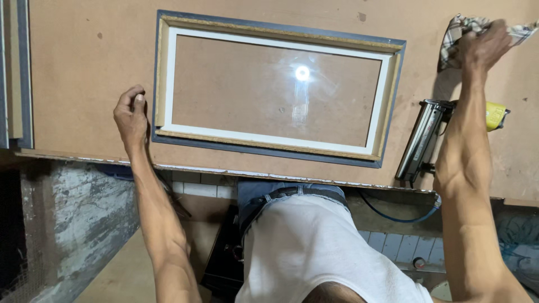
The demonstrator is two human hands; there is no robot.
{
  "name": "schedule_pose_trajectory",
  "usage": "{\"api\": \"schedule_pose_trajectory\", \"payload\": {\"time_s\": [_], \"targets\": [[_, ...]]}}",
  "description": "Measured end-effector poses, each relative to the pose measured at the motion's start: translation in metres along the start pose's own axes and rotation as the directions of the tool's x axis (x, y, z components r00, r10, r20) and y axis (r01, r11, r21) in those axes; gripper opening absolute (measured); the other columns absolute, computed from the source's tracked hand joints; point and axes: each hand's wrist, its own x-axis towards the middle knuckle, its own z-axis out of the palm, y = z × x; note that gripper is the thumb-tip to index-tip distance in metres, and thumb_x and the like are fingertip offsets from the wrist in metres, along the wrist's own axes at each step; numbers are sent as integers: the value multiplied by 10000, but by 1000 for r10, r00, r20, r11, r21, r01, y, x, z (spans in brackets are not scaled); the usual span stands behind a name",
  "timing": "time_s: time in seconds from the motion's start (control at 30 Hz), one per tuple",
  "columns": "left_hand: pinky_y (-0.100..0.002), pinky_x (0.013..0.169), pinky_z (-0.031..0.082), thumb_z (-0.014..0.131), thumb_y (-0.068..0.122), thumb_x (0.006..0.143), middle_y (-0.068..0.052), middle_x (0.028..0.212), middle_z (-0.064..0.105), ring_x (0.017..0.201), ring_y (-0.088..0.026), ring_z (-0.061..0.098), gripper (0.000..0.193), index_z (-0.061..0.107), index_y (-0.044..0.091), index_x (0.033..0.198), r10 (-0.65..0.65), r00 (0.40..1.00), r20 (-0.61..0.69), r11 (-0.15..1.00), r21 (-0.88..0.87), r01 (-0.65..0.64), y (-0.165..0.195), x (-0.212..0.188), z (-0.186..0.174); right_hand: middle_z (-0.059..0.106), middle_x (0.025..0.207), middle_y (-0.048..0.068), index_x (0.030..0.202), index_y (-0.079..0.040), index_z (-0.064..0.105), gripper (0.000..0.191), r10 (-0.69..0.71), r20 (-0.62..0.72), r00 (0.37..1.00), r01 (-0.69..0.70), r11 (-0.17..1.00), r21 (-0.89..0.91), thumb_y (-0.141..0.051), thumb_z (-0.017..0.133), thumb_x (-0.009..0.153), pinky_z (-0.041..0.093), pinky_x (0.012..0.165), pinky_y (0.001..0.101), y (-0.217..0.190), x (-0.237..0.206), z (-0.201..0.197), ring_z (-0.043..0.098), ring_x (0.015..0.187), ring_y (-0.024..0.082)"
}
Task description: The person assembles a display frame by attaching a grey border to a board using a pneumatic nail gun, then places a decorative frame with glass over it. They wipe the glass with a cloth, position a decorative sword on a black backing board, and repeat the border attachment process.
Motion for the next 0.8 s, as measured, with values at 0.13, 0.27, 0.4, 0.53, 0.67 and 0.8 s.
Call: {"api": "schedule_pose_trajectory", "payload": {"time_s": [0.13, 0.27, 0.4, 0.53, 0.67, 0.8], "targets": [[-451, 1143, 418, 674, 110, 1064, -186, 1340, 659, 1327, -363, 555, 221, 693, 17, 1263, 299, 943, 147, 877, 346, -332, 4, 22, 7, 642, 1106, 157, 1308, 6, 566, 458, -136, -94, 986, 164, 863, 478, 14, 606, 852, 586, 873, 418, -15, -30, -63, 656, 981, 271], [-579, 1207, 185, 588, 91, 1022, -155, 1456, 620, 1432, -416, 398, 353, 688, 98, 1361, 349, 884, 313, 815, 365, -451, 5, 64, 33, 573, 1075, 192, 1521, -102, 601, 635, -427, 295, 855, 164, 762, 626, -50, 645, 890, 535, 807, 486, -118, -146, -96, 596, 942, 328], [-631, 1214, 96, 602, 183, 1099, -96, 1462, 629, 1471, -391, 373, 301, 677, 153, 1389, 311, 897, 315, 820, 388, -421, -5, 81, 43, 484, 1350, 275, 1476, -17, 513, 623, -473, 500, 726, 240, 855, 460, -255, 650, 917, 386, 1076, 565, -166, -179, -84, 452, 1253, 436], [-640, 1213, 87, 603, 214, 1120, -96, 1468, 637, 1489, -376, 365, 299, 674, 169, 1407, 316, 895, 315, 811, 400, -427, -20, 80, 46, 271, 1637, 317, 1535, 71, 357, 815, -644, 422, 638, 433, 753, 495, -508, 538, 990, 130, 1266, 585, -167, -167, -61, 211, 1547, 451], [-629, 1219, 99, 614, 267, 1116, -74, 1434, 668, 1479, -355, 390, 273, 699, 197, 1365, 296, 912, 285, 806, 438, -398, -36, 78, 50, 147, 1690, 311, 1596, 114, 247, 944, -802, 302, 516, 569, 584, 579, -660, 296, 1058, 73, 1317, 543, -243, -145, -11, 123, 1602, 406], [-618, 1228, 120, 639, 287, 1107, -52, 1412, 682, 1480, -335, 412, 274, 710, 214, 1361, 334, 905, 262, 787, 451, -421, -47, 77, 51, 87, 1682, 265, 1592, 69, 135, 1013, -907, 255, 334, 659, 418, 625, -747, 68, 995, 46, 1310, 477, -392, -161, 5, 77, 1599, 342]]}}
